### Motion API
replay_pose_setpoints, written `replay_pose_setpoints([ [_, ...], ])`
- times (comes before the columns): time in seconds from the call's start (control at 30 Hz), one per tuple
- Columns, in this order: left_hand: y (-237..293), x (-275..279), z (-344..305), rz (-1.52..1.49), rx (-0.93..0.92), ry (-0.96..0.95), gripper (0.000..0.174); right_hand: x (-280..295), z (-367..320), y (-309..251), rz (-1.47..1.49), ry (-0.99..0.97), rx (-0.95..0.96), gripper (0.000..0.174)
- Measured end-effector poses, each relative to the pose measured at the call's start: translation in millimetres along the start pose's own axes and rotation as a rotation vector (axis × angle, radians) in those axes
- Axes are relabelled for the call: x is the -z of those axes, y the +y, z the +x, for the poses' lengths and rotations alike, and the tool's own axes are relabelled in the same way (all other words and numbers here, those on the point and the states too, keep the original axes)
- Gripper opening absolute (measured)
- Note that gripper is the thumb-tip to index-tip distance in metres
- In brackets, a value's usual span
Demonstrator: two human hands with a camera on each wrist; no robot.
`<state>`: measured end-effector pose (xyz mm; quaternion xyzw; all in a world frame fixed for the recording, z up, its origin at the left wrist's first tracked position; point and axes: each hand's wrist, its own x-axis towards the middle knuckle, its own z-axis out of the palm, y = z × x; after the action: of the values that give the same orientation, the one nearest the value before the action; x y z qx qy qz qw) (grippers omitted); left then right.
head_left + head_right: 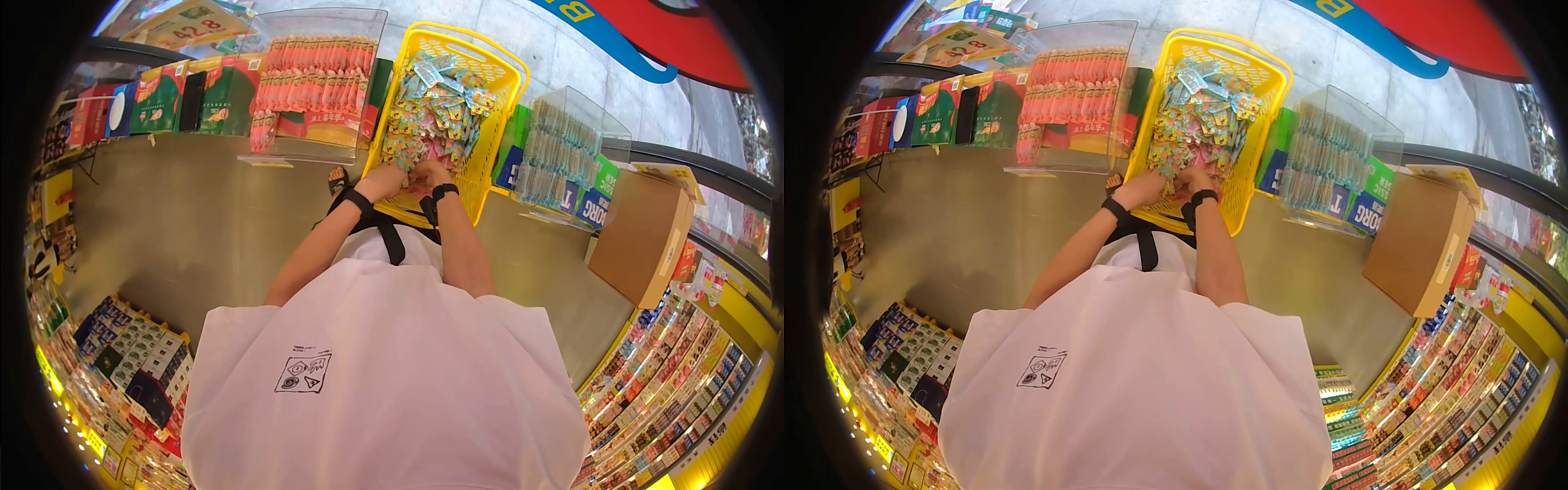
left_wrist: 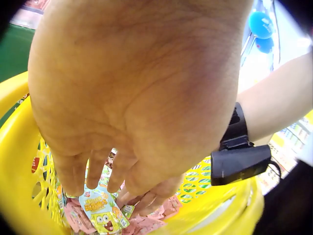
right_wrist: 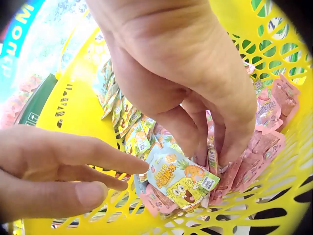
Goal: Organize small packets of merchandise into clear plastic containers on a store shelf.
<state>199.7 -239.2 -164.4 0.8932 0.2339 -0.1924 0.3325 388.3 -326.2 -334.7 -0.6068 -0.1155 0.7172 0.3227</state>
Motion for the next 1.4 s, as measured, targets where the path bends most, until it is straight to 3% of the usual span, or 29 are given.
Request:
replay_pose_setpoints([
  [0.07,-3,-5,1,-0.063,-0.015,0.043,0.028,-3,-14,2,0.196,0.109,0.183,0.019],
  [0.13,4,6,-4,-0.091,-0.004,0.044,0.028,33,21,29,0.195,0.038,0.161,0.010],
  [0.2,6,6,-4,-0.119,0.008,0.040,0.027,35,19,24,0.199,-0.032,0.137,0.015],
  [0.23,2,3,1,-0.095,0.029,0.061,0.030,13,-7,-14,-0.101,0.068,0.045,0.012],
  [0.27,-2,-1,7,-0.070,0.049,0.084,0.032,-1,-23,-37,-0.399,0.169,-0.048,0.022],
  [0.3,-7,-6,12,-0.067,0.043,0.085,0.032,2,-21,-41,-0.398,0.175,-0.045,0.022],
  [0.37,-16,-16,20,-0.101,-0.057,0.167,0.038,14,-7,-44,-1.108,0.206,-0.053,0.019],
  [0.4,-14,-15,19,-0.100,-0.065,0.166,0.038,13,-19,-47,-1.105,0.214,-0.055,0.019],
  [0.43,-11,-11,18,-0.164,-0.048,0.210,0.041,7,-41,-57,-0.910,0.298,-0.017,0.017],
  [0.47,-10,-8,18,-0.228,-0.030,0.254,0.043,0,-65,-69,-0.713,0.375,0.024,0.037],
  [0.5,-11,-10,20,-0.227,-0.035,0.255,0.043,-11,-96,-84,-0.712,0.380,0.025,0.037],
  [0.57,-14,-17,25,-0.295,-0.081,0.381,0.044,-33,-149,-114,-0.291,0.247,0.167,0.040],
  [0.67,-11,-16,30,-0.341,-0.070,0.380,0.050,-13,-135,-91,-0.430,0.234,0.269,0.040],
  [0.77,2,6,18,-0.459,-0.118,0.378,0.055,-16,-160,-101,-0.368,0.160,0.299,0.032],
  [0.87,-4,4,23,-0.509,-0.107,0.326,0.055,-25,-170,-102,-0.343,0.181,0.434,0.023],
  [1.0,-5,5,24,-0.542,-0.133,0.381,0.053,-25,-169,-100,-0.312,0.204,0.479,0.020],
  [1.07,-1,8,24,-0.582,0.037,0.396,0.047,-18,-152,-87,-0.379,0.362,0.570,0.026],
  [1.17,0,12,20,-0.535,0.051,0.466,0.042,-20,-155,-85,-0.236,0.501,0.568,0.035],
  [1.3,6,20,14,-0.533,0.073,0.490,0.040,-25,-173,-96,-0.203,0.513,0.557,0.045],
  [1.4,3,19,14,-0.530,0.100,0.445,0.044,-15,-169,-91,-0.124,0.388,0.481,0.050],
])
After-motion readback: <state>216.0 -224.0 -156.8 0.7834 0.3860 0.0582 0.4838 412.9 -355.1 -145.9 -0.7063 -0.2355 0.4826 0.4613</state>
